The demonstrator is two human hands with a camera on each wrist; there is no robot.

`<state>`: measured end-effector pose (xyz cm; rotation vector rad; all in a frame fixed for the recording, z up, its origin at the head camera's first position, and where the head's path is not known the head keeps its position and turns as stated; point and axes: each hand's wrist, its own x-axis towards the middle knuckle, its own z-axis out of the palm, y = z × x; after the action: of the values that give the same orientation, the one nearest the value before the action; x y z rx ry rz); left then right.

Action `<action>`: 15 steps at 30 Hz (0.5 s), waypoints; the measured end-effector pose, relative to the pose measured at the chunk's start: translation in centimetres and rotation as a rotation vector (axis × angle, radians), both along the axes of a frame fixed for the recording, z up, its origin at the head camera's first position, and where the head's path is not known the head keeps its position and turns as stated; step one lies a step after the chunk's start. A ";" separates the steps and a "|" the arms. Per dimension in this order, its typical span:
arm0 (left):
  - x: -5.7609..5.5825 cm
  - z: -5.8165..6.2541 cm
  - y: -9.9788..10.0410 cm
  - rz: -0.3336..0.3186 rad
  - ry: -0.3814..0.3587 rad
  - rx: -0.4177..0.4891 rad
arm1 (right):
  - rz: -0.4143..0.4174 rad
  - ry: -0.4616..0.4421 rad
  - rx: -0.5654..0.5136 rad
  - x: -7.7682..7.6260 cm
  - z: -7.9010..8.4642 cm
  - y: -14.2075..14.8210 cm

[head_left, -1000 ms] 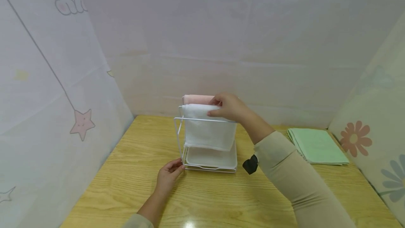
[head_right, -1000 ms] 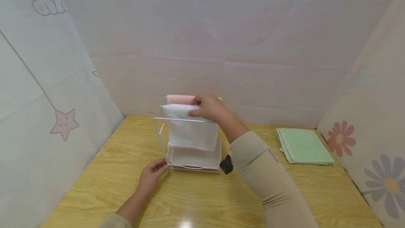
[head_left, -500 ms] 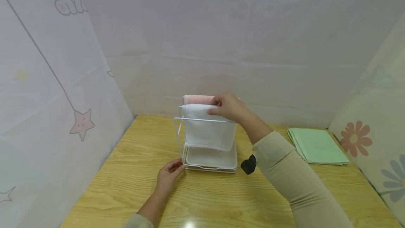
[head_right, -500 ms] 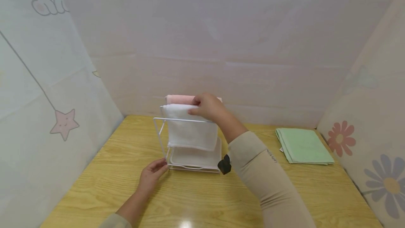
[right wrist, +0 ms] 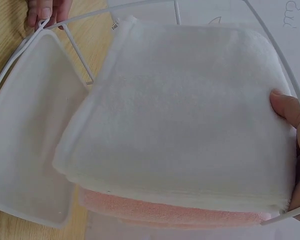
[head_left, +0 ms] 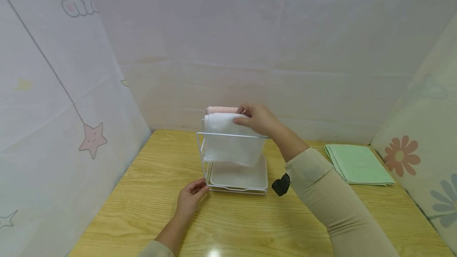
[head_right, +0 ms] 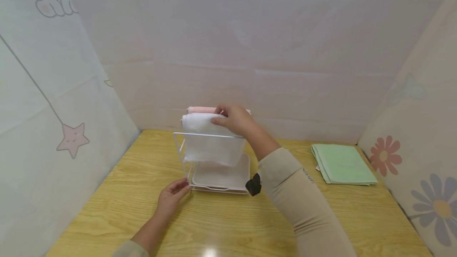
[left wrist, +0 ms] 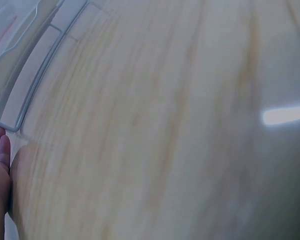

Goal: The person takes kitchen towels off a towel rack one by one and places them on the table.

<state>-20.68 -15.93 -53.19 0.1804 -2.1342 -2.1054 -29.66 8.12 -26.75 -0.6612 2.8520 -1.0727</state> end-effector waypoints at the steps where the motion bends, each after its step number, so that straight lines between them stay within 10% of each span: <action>1: 0.0 0.0 0.0 0.002 0.000 0.000 | 0.003 -0.003 -0.007 0.0 0.0 0.0; 15: 0.1 0.1 0.2 -0.005 0.003 -0.008 | 0.004 0.000 -0.077 -0.3 0.1 0.2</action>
<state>-20.58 -15.75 -53.07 0.1713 -2.1435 -2.0985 -29.95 8.28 -26.66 -0.6710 2.8203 -1.1878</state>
